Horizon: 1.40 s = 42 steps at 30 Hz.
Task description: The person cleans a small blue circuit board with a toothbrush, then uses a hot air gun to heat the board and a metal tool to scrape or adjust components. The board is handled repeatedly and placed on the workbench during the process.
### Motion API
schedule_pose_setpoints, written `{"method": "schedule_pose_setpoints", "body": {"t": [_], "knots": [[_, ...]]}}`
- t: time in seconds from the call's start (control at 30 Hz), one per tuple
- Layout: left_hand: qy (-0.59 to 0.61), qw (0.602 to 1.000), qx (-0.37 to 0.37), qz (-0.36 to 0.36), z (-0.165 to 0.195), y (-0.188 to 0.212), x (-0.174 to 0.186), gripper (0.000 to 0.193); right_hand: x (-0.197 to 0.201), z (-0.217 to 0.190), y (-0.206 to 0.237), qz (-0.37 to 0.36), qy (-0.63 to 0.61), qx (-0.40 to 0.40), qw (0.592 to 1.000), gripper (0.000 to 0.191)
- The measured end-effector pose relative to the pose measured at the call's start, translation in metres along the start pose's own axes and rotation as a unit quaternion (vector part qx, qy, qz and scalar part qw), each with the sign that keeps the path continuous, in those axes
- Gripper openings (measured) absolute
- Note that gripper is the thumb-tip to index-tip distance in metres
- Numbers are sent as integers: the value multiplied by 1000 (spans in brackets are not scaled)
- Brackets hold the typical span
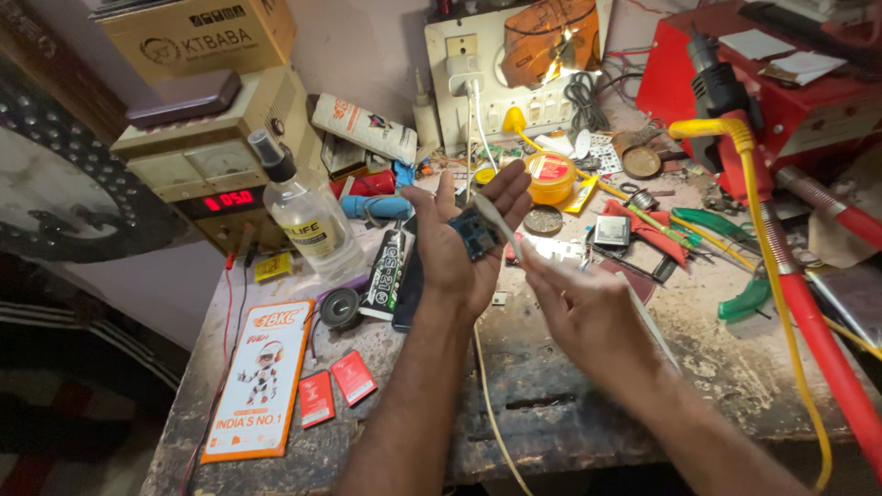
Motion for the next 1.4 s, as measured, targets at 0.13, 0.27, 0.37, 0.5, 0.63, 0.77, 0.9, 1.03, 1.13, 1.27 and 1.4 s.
{"method": "schedule_pose_setpoints", "body": {"t": [0.13,0.27,0.37,0.5,0.63,0.77,0.9,1.03,1.13,1.27,1.4], "knots": [[-4,1000,-9,-29,6,2,-6,110,-1,-13,12,25,-30,114,993,39],[-46,997,-16,-67,5,5,-14,116,1,3,2,26,-4,22,999,35],[-115,992,-17,-49,3,6,-11,119,-1,-7,-5,12,32,37,999,42],[-251,963,-69,-70,19,5,-15,124,0,-6,2,-3,-65,51,997,37],[-341,923,-114,-136,29,8,-34,130,3,69,12,-60,-214,-188,957,43],[-331,923,-62,-185,9,20,-48,157,18,92,-3,-24,-323,-181,929,60],[-417,868,-101,-249,-2,37,-67,169,24,58,-32,-20,-307,-34,951,56],[-408,882,-68,-225,-7,33,-58,178,22,46,-49,-51,-321,-22,945,58],[-435,870,-75,-222,-7,23,-52,165,31,48,-60,-45,-304,10,951,57],[-523,831,-7,-192,-22,9,-31,73,40,58,-69,12,-217,2,976,53],[-635,764,-22,-111,-18,11,-12,28,43,56,-52,40,-124,-16,991,48]]}}
Point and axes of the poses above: each hand's wrist, its own y-axis away from the middle knuckle, its own x-axis out of the back of the hand, z = x × y, the point moved 9 cm from there along -y, towards the middle knuckle, and after that the axes turned 3 degrees about -z, right-handed, at the moved point
